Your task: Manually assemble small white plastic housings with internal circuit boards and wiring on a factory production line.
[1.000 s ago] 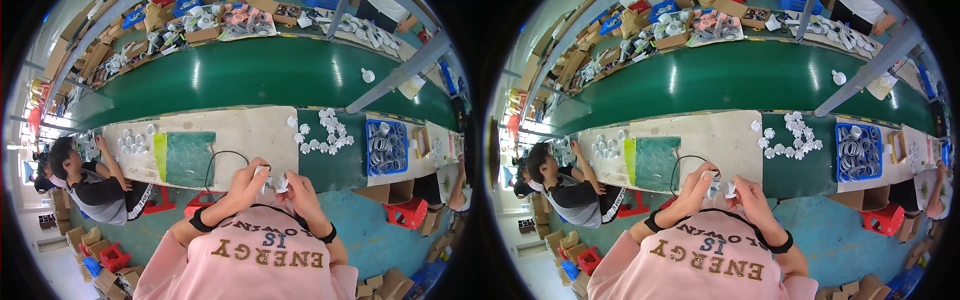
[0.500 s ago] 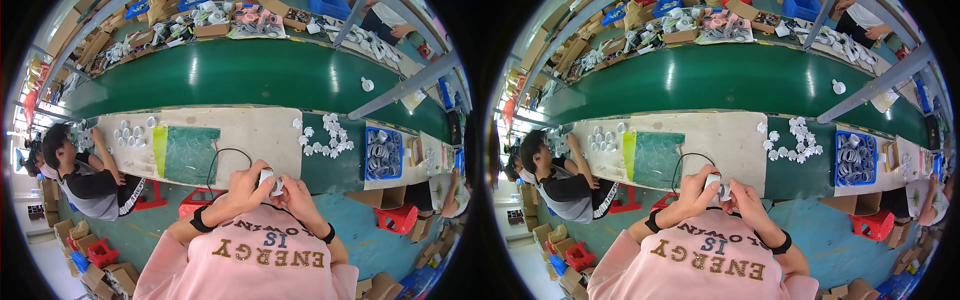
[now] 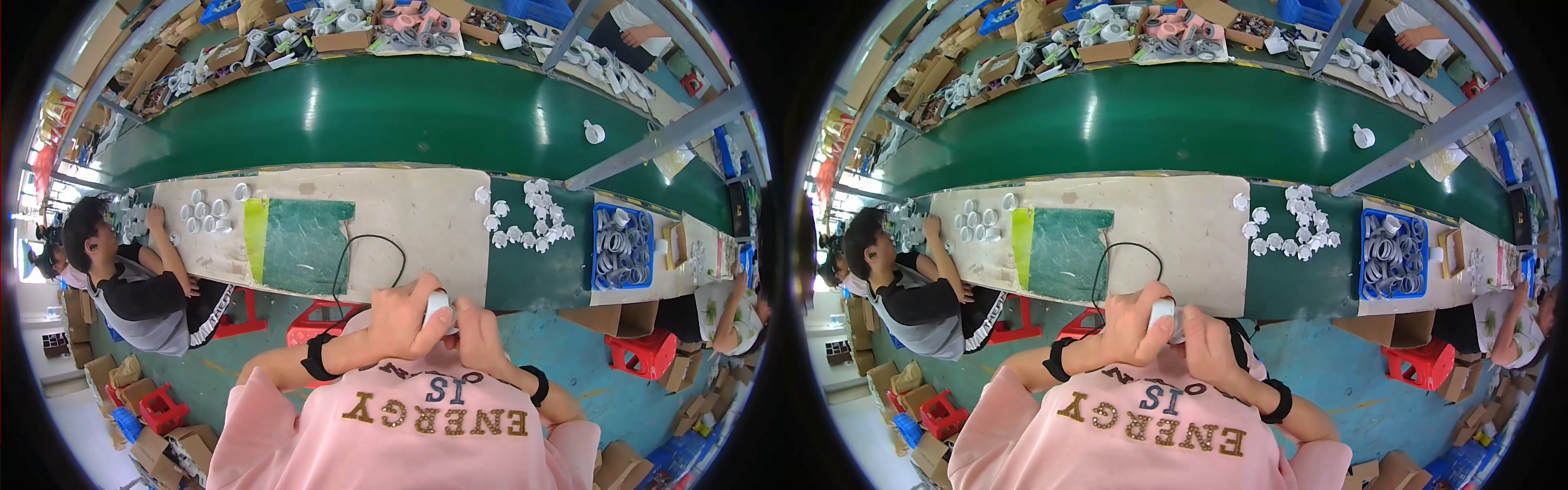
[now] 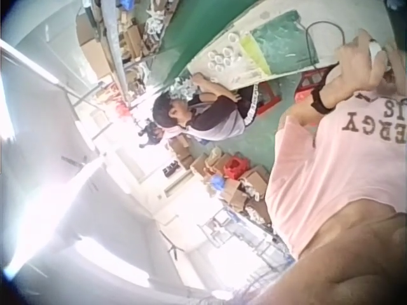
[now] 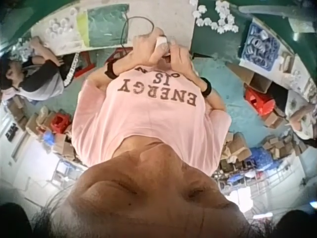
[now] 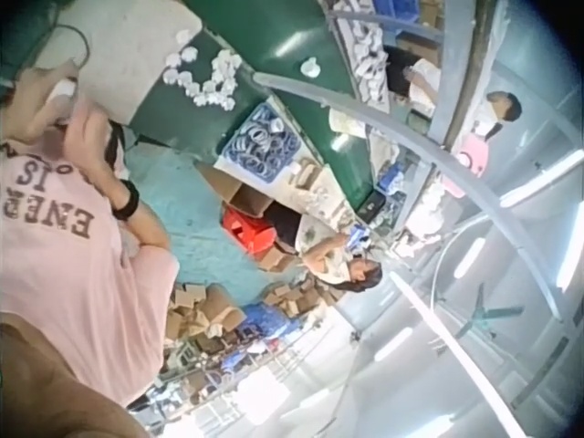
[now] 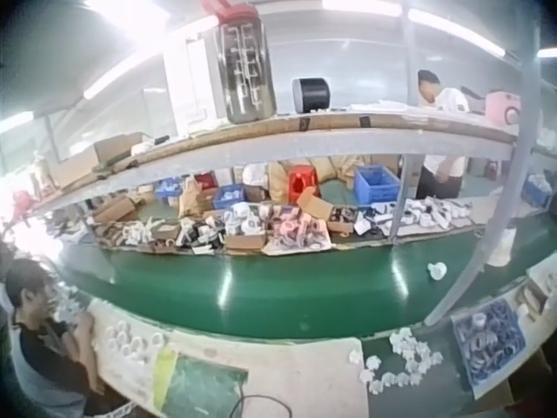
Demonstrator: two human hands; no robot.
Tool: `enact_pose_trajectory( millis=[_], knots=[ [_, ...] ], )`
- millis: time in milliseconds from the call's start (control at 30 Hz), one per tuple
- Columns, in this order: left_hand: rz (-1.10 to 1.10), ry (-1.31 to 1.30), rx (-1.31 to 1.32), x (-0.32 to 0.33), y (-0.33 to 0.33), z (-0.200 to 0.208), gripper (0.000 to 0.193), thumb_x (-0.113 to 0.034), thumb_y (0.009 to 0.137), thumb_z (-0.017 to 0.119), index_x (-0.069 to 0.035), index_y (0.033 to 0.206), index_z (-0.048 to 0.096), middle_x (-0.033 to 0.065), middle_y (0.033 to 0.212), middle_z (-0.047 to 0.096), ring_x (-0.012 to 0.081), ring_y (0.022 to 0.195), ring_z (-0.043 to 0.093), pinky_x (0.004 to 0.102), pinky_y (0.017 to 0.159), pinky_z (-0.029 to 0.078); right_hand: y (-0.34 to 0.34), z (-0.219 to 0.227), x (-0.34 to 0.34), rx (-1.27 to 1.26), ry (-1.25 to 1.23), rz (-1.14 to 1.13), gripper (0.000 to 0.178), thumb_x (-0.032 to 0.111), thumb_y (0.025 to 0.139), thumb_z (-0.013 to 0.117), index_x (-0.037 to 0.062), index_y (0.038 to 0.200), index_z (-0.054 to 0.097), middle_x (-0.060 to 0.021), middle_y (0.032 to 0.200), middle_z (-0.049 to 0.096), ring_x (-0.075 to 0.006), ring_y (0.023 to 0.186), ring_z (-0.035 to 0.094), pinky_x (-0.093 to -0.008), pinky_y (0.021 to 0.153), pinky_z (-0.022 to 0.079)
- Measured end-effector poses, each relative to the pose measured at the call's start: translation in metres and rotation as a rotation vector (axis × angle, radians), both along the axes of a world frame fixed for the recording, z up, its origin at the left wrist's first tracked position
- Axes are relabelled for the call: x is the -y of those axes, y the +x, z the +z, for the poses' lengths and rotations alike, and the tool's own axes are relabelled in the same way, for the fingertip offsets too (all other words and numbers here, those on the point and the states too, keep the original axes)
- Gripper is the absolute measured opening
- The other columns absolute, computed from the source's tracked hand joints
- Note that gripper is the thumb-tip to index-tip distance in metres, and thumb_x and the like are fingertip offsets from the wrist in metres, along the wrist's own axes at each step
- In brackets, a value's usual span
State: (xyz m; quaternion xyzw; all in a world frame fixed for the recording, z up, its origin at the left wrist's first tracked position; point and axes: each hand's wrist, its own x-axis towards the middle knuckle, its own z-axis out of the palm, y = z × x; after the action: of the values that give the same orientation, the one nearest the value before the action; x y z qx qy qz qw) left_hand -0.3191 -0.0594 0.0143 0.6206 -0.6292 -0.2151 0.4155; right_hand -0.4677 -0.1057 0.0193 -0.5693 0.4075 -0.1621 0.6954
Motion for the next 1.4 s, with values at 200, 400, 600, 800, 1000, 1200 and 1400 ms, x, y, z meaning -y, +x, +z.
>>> enact_pose_trajectory(
  millis=[200, 400, 600, 800, 1000, 1200, 1400],
  knots=[
    [0.024, 0.175, -0.104, 0.018, 0.013, -0.008, 0.033, -0.033, 0.087, 0.042, -0.001, 0.092, 0.051, 0.0122, 0.058, 0.052, 0.0227, 0.05, 0.054, 0.0328, 0.047, 0.042, 0.012, -0.013, 0.018, -0.029, 0.134, 0.02, 0.051, 0.037, 0.096, 0.026, -0.0009, 0.076, 0.054, -0.0045, 0.06, 0.054, -0.01, 0.051, 0.049, -0.0237, 0.048, 0.04],
    [0.07, 0.552, -0.932, 0.034, 0.026, -0.006, 0.05, -0.047, 0.092, 0.033, -0.006, 0.119, 0.04, 0.0054, 0.093, 0.053, 0.0122, 0.069, 0.053, 0.0234, 0.053, 0.042, 0.02, -0.015, 0.032, 0.099, -0.442, -0.091, 0.026, 0.022, 0.087, 0.055, -0.0013, 0.096, 0.047, -0.0105, 0.085, 0.057, -0.0114, 0.068, 0.054, -0.0231, 0.054, 0.042],
    [-0.116, 0.625, -1.298, 0.038, 0.03, -0.017, 0.053, -0.039, 0.091, 0.04, -0.006, 0.131, 0.029, 0.0106, 0.106, 0.051, 0.0185, 0.084, 0.056, 0.0295, 0.068, 0.049, 0.013, -0.028, 0.039, 0.077, -0.312, -0.158, 0.036, 0.017, 0.085, 0.059, -0.0048, 0.11, 0.046, -0.013, 0.095, 0.058, -0.0129, 0.078, 0.057, -0.0249, 0.065, 0.047],
    [-0.116, 0.627, -1.404, 0.037, 0.033, -0.008, 0.044, -0.024, 0.092, 0.04, -0.002, 0.128, 0.028, 0.0134, 0.11, 0.05, 0.0215, 0.091, 0.058, 0.0332, 0.071, 0.051, 0.018, -0.022, 0.044, 0.134, -0.229, -0.198, 0.035, 0.022, 0.09, 0.052, -0.0059, 0.111, 0.048, -0.0111, 0.094, 0.059, -0.0128, 0.081, 0.056, -0.0258, 0.071, 0.047],
    [-0.134, 0.645, -1.341, 0.035, 0.034, -0.01, 0.033, -0.022, 0.094, 0.043, -0.001, 0.118, 0.036, 0.0129, 0.108, 0.052, 0.0202, 0.094, 0.059, 0.0303, 0.074, 0.053, 0.016, -0.022, 0.047, 0.088, -0.209, -0.195, 0.038, 0.028, 0.092, 0.048, -0.0045, 0.111, 0.05, -0.0085, 0.093, 0.06, -0.0109, 0.077, 0.055, -0.0232, 0.064, 0.045],
    [-0.091, 0.587, -1.332, 0.034, 0.03, -0.014, 0.035, -0.027, 0.094, 0.042, 0.0, 0.115, 0.037, 0.0123, 0.107, 0.053, 0.0202, 0.095, 0.059, 0.0314, 0.074, 0.053, 0.021, -0.02, 0.045, 0.151, -0.182, -0.21, 0.036, 0.028, 0.092, 0.048, -0.0036, 0.11, 0.051, -0.0074, 0.092, 0.059, -0.0101, 0.076, 0.054, -0.0222, 0.063, 0.044],
    [0.045, 0.499, -1.431, 0.034, 0.026, -0.017, 0.033, -0.025, 0.095, 0.04, 0.0, 0.115, 0.037, 0.0128, 0.11, 0.052, 0.023, 0.103, 0.056, 0.0349, 0.081, 0.05, 0.014, -0.032, 0.036, 0.097, -0.256, -0.254, 0.02, 0.016, 0.088, 0.054, -0.0018, 0.097, 0.052, -0.0039, 0.083, 0.059, -0.008, 0.071, 0.053, -0.0205, 0.061, 0.043]
  ],
)
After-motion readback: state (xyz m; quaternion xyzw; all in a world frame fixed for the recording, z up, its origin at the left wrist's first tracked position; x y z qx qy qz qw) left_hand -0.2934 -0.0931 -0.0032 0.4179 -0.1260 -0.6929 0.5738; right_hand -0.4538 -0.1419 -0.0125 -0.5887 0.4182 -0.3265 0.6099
